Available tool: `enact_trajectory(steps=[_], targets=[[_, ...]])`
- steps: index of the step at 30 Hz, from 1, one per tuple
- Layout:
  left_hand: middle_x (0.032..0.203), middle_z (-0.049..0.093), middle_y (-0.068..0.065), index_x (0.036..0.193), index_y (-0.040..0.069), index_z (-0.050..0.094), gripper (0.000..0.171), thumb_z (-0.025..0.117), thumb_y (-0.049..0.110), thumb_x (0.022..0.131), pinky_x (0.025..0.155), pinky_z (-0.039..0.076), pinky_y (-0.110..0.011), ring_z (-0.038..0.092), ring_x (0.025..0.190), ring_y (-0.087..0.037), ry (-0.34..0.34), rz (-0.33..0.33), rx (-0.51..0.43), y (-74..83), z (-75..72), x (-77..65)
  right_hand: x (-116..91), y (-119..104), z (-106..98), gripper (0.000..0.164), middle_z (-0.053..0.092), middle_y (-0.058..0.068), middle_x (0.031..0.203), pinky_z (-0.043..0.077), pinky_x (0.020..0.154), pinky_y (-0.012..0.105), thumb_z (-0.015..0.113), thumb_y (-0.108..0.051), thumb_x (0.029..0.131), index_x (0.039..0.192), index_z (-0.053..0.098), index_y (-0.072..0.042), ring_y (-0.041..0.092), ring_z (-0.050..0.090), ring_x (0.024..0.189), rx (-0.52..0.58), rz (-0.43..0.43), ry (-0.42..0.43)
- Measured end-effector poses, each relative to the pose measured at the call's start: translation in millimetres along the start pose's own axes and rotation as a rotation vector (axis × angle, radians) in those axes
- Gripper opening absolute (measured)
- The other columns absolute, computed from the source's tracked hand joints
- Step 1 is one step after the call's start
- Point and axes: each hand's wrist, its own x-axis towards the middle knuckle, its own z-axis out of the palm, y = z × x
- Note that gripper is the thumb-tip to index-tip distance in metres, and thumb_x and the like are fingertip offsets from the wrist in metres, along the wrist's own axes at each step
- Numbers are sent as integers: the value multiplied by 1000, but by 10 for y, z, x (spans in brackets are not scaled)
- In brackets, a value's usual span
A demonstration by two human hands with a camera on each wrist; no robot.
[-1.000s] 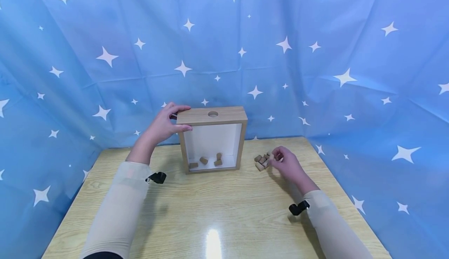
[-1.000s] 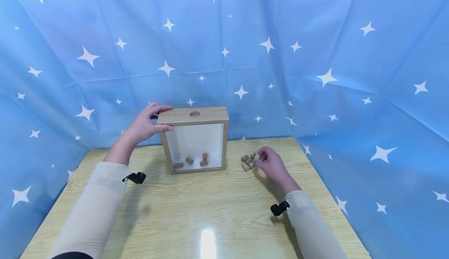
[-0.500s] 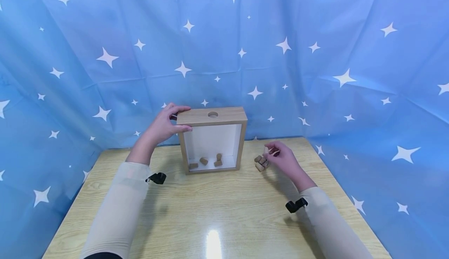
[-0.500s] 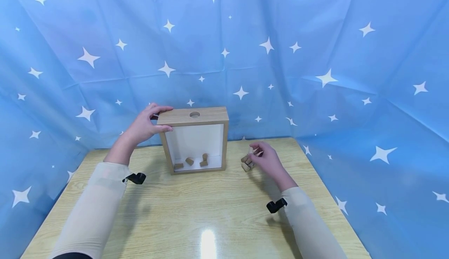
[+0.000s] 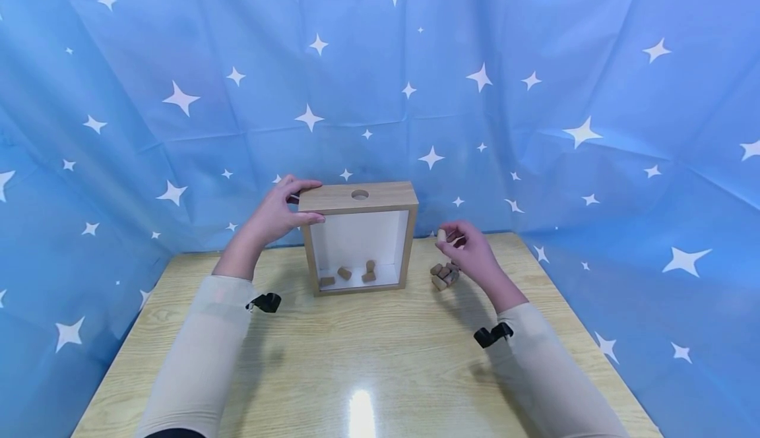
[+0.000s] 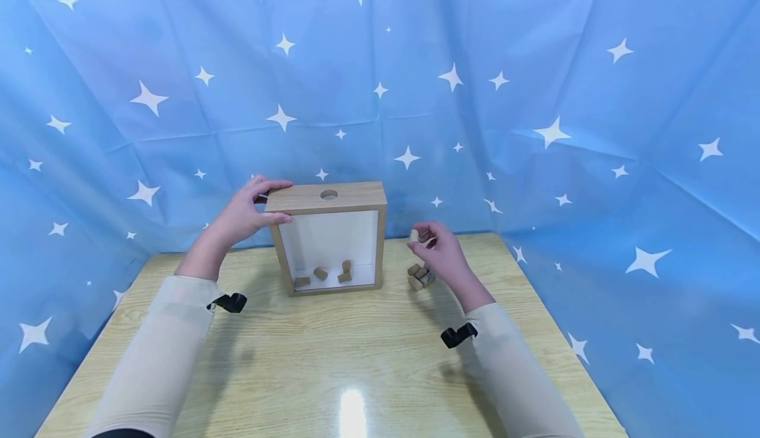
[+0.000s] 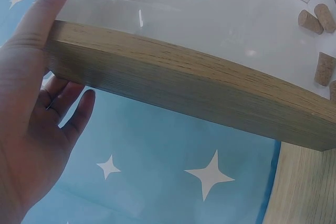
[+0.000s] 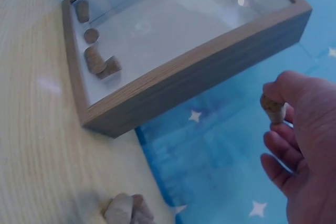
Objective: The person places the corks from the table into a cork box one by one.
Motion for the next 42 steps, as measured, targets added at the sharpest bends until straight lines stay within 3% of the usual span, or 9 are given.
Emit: enact_trajectory(steps=[11,17,33,42], targets=[[125,51,-7,158,28,63,76,96,39,90,101,49,-54,54,126,-33,1,-5,-5,-10,5,5,120,-169,-52,35,64,13,120,53,84,33,80,-21,105,136,70,-6,28,62,103,15,-36,20],[123,50,-8,158,26,63,74,95,29,92,101,49,-55,53,124,-33,4,-1,-6,-23,13,8,182,-254,-93,35,64,14,121,52,89,37,79,-20,105,136,70,-6,28,62,105,24,-77,25],[125,50,-9,159,21,62,76,95,29,92,101,49,-56,53,125,-35,5,-6,-4,-27,19,7,324,-478,-161,32,63,12,119,53,86,35,81,-12,103,132,72,-3,25,62,101,23,-164,52],[127,51,-7,158,24,62,75,95,29,92,101,49,-56,54,127,-34,9,-6,-1,-16,13,7,395,-631,-206,33,64,13,120,52,86,25,81,-9,102,132,71,1,25,62,103,21,-212,63]])
